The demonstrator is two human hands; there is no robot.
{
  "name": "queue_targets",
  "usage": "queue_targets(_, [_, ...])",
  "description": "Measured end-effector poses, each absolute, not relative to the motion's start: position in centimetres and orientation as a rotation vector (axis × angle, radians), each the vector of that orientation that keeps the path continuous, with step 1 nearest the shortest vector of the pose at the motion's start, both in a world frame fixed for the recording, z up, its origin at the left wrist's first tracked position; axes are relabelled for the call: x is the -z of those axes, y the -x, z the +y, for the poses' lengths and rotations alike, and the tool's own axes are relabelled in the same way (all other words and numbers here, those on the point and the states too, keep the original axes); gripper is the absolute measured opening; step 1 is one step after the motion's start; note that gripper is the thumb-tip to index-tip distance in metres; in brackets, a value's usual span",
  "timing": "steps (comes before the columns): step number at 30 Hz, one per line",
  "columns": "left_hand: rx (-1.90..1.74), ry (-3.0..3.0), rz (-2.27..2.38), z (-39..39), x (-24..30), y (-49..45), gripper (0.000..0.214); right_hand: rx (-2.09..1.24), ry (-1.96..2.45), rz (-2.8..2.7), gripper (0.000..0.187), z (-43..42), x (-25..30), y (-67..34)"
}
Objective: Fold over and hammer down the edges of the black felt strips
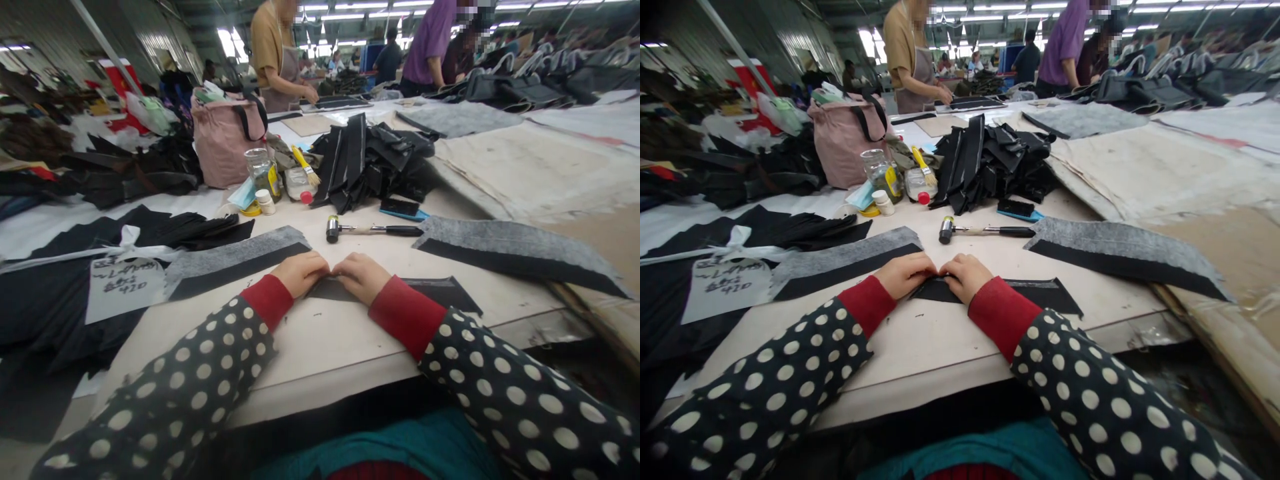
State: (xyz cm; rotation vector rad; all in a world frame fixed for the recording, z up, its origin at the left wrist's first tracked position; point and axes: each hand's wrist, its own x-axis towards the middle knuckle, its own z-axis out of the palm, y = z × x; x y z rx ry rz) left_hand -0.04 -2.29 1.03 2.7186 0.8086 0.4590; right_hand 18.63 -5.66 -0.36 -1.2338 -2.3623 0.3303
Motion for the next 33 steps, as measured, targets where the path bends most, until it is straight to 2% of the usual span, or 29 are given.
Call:
queue_targets(5, [-0.407,-2.976,0.662,-2.5,-0.8,0.5,0.024,-0.184,1.225,-2.484,0.021,-6.1,0.2,-18.4])
queue_targets(11, [-0.156,-3.156,0.626,-3.2,-1.8,0.9,0.024,0.004,1.363,-2.576,0.024,-7.1,-0.7,-17.8])
queue_targets(16, [0.015,-3.115,0.783,-4.0,-3.4,0.0,0.020,-0.150,1.402,-2.503,0.019,-7.0,-1.0,-17.8])
queue_targets(25, [-0.354,-2.653,0.967,-3.8,-2.3,-0.1,0.015,-0.247,1.565,-2.322,0.026,-6.6,-0.6,-18.4])
queue_targets(33, [-0.485,-2.449,0.979,-3.8,-1.8,-0.3,0.019,-0.213,1.422,-2.366,0.025,-6.2,-0.4,-18.8])
